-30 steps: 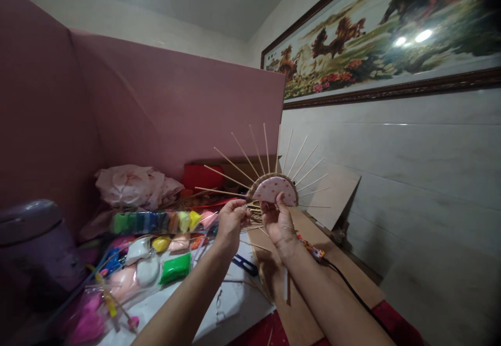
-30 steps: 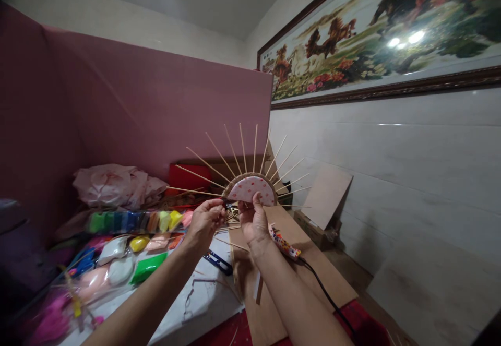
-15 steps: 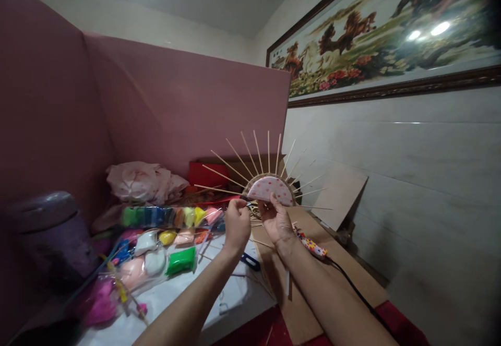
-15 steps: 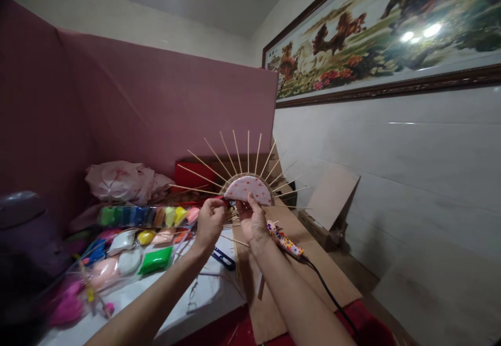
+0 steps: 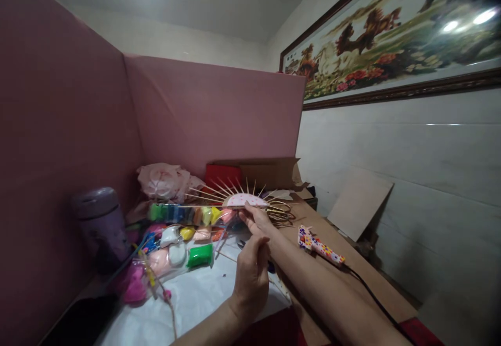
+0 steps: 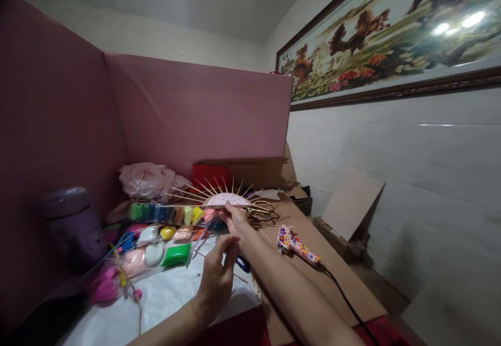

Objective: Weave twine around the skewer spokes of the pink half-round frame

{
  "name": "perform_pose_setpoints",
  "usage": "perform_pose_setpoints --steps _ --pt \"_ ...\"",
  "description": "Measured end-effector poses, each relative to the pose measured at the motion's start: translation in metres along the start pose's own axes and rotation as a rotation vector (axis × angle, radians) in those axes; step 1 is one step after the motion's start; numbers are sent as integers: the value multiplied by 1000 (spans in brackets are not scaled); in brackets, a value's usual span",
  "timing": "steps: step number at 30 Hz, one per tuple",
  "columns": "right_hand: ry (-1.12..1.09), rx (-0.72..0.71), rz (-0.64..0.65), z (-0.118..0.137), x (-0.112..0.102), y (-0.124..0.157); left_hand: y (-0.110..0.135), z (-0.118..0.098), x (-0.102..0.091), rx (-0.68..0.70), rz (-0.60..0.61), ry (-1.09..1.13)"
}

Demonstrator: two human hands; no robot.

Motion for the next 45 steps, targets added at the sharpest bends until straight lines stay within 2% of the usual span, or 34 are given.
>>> perform_pose_setpoints --steps 4,8,11,14,17,22,30,33,38,40,42,45 --pt "134 54 44 5 -2 5 -1 6 -6 27 -22 -59" --pt "300 151 58 16 -23 13 -7 6 -10 73 -37 -138" --pt "380 188 75 19 -39 24 -15 11 -15 -14 -99 -186" --pt "376 131 105 20 -47 37 -24 22 -25 -145 -170 -238" --pt "335 64 173 20 -47 49 -29 33 -34 -165 -139 -290" --pt "377 38 362 15 -46 68 -23 44 -44 -109 -152 -319" --pt "435 -19 471 8 -46 87 -15 35 -45 -2 -124 -343" --pt "536 -117 498 6 -44 90 -14 36 -46 22 -115 -394" --pt "853 -437 489 5 -44 92 -13 40 -47 72 -22 -596" --pt "930 -513 494 5 -44 93 -13 40 -48 71 11 -659" --pt "945 -530 500 5 -44 94 -13 39 -48 61 25 -693" --pt "852 -456 512 3 -44 92 -13 35 -48 66 -3 -702"
Point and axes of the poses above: each hand's wrist, its own y-axis away from the middle knuckle, its own x-axis out of the palm, z = x × y, the point moved 2 cm from there along -y, towards the middle knuckle, and after that the axes turned 5 degrees about -z, right-handed, at the moved point
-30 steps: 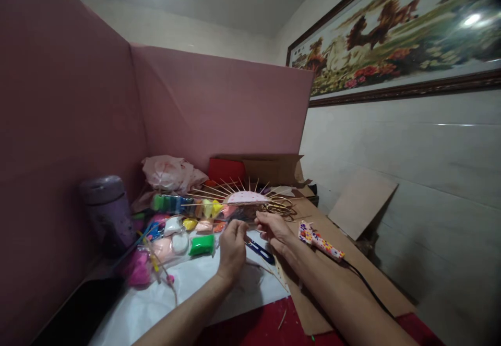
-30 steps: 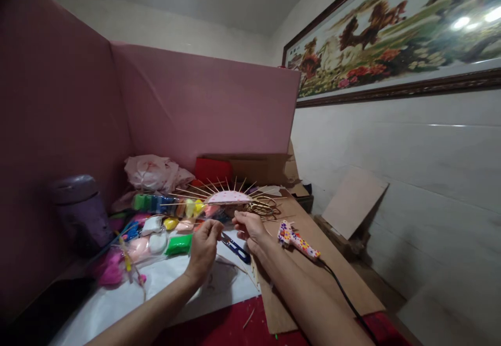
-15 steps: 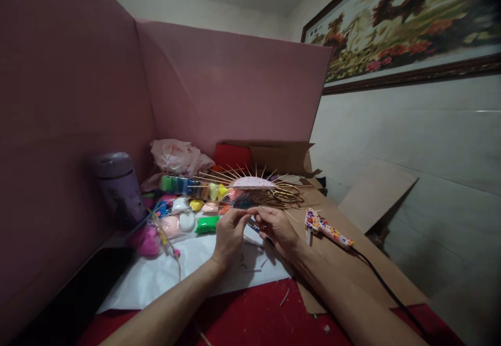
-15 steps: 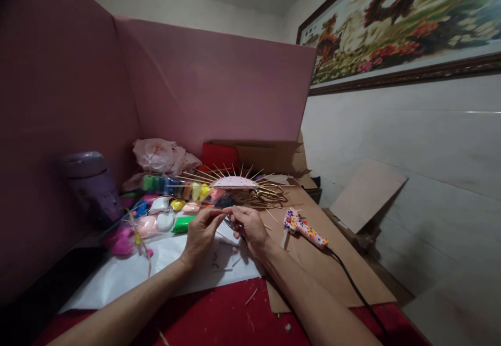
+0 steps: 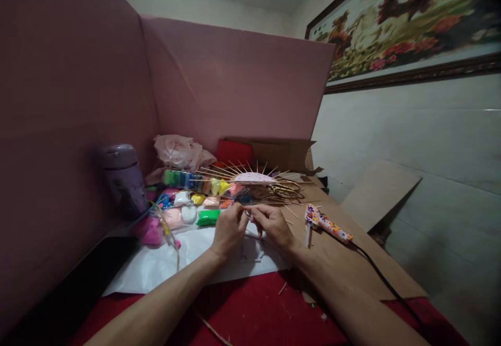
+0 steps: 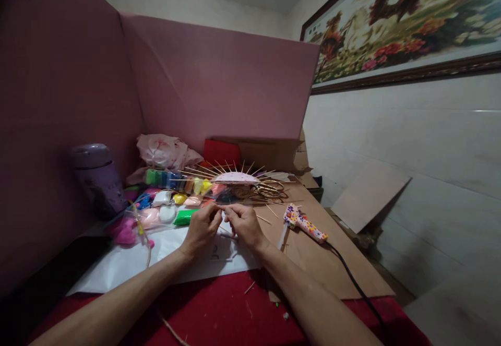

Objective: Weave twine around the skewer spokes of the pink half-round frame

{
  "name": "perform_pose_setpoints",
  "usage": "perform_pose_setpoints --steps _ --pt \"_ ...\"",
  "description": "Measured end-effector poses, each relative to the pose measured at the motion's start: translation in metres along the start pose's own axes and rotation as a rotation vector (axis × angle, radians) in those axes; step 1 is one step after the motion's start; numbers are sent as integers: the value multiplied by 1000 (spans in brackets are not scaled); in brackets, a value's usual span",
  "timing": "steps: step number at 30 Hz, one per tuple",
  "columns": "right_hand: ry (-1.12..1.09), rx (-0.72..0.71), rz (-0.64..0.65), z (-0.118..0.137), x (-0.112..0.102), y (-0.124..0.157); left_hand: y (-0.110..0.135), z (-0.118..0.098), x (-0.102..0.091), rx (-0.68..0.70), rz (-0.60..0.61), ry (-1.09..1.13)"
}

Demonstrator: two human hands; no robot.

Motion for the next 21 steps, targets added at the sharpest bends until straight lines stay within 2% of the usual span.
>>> perform_pose_setpoints --steps 6,11,13,18,21 --pt "-365 204 0 -4 4 2 0 -4 0 -79 -57 97" --pt "-636 301 -43 0 -1 2 -9 10 -5 -230 -150 165" --pt "-704 347 -36 -1 -5 1 -12 13 -8 -231 -148 186" --pt "-691 416 -1 -2 -5 -1 -6 3 -6 -77 -20 144" --pt "-549 347 -70 -4 -4 -2 -1 -1 -2 -50 60 114"
Point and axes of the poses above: each hand's wrist, its own y-axis away from the middle knuckle, its own x-axis out of the palm, z = x × y, the point moved 2 cm from there along -y, towards the middle knuckle, and after that the axes turned 5 degrees about -z, right-handed, at the moved point
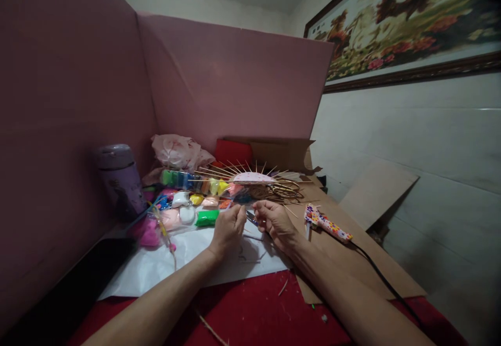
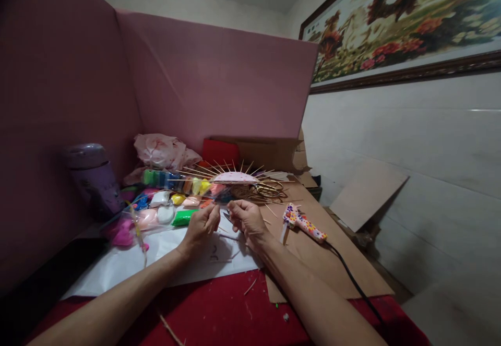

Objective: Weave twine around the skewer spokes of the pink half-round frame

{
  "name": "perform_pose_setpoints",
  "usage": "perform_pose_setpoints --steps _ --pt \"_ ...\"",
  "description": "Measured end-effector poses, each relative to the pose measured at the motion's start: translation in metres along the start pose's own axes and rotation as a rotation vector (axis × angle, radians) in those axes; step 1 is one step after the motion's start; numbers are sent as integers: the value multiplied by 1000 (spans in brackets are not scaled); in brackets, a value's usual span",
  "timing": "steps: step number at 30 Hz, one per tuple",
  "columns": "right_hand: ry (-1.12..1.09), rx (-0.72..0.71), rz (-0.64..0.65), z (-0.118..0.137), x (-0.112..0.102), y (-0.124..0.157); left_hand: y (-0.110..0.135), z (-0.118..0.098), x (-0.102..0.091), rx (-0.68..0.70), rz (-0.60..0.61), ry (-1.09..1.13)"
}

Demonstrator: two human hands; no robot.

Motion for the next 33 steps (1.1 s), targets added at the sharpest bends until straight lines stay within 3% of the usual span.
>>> perform_pose_setpoints --steps 5,8,10,13,17,20,23,27,30,33 --pt "111 -183 -135 0 -5 -5 1 6 3 47 -21 -28" --pt "75 -211 -126 2 -4 -6 1 10 5 43 -43 24" --pt "35 -183 -45 2 -1 -3 0 10 5 42 -51 69" --pt "64 -92 175 -1 7 5 -1 6 1 78 -44 123" --pt "227 -102 359 -2 11 17 -2 -4 -1 122 154 226" --pt "158 -171 276 2 9 16 1 -8 0 70 277 218" --pt "56 -241 87 8 3 10 3 -10 1 42 278 213" --pt "32 -201 -80 8 -2 1 3 -9 0 20 147 207" --pt "92 -179 -76 5 -3 0 1 -6 -2 47 7 181" --pt "188 -212 -55 4 -1 2 1 -3 -2 69 -49 158"
Point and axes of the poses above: each hand's wrist, its own y-axis away from the middle knuckle, its own x-axis out of the palm, z = x × y, the point moved 2 cm from there along -y, towards the middle knuckle, and after that the axes turned 5 degrees about -z, right-handed, at the moved point
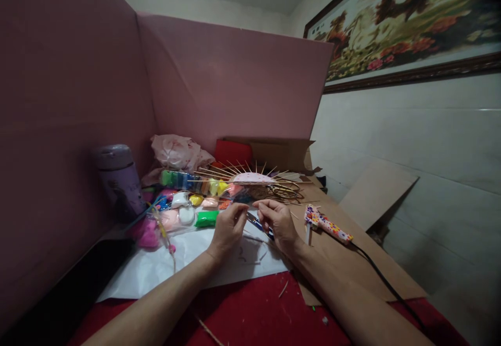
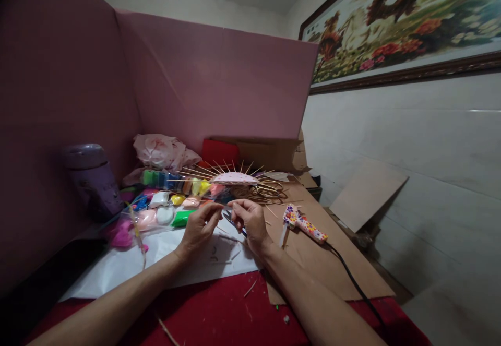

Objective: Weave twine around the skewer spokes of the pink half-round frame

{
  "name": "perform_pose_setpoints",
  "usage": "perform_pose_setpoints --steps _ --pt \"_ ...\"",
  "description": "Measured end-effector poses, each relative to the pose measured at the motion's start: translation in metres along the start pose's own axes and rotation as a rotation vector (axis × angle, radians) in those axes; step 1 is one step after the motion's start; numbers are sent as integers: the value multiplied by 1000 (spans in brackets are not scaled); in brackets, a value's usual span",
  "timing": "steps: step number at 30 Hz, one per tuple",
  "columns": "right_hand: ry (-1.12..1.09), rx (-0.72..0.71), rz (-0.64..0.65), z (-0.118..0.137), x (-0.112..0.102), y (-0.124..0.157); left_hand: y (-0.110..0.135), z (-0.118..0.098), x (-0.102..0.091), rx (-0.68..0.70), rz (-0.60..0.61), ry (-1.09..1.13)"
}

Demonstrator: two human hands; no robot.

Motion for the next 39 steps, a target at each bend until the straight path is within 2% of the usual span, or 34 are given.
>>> perform_pose_setpoints --steps 6,10,15,18,21,24,27,29,34,39 --pt "161 -93 40 2 5 5 1 1 2 -16 -5 -41" --pt "304 -203 36 1 6 8 0 3 1 9 -7 -73" --pt "408 -280 49 1 8 12 2 2 0 45 5 -210" --pt "385 -263 66 3 10 14 2 -1 0 74 -3 -286" --pt "268 -182 89 3 11 14 0 -3 -1 93 -35 -264" --pt "100 -86 111 3 10 13 -6 -1 -6 18 -106 -160" --pt "-48 -16 78 3 7 11 -12 4 -11 -66 -181 -127" --pt "-108 33 58 3 6 9 -12 4 -10 -59 -154 -107" --pt "-135 77 52 1 6 6 -3 -1 0 23 58 0" --pt "18 -27 54 1 6 6 -2 -2 1 42 65 -42"
Point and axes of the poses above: each hand's wrist, its own y-axis away from the middle knuckle, its own x-axis out of the palm, z = x × y, the point moved 2 cm from there along -y, towards the middle knuckle, and after that the axes turned 5 degrees about -z, right-handed, at the moved point
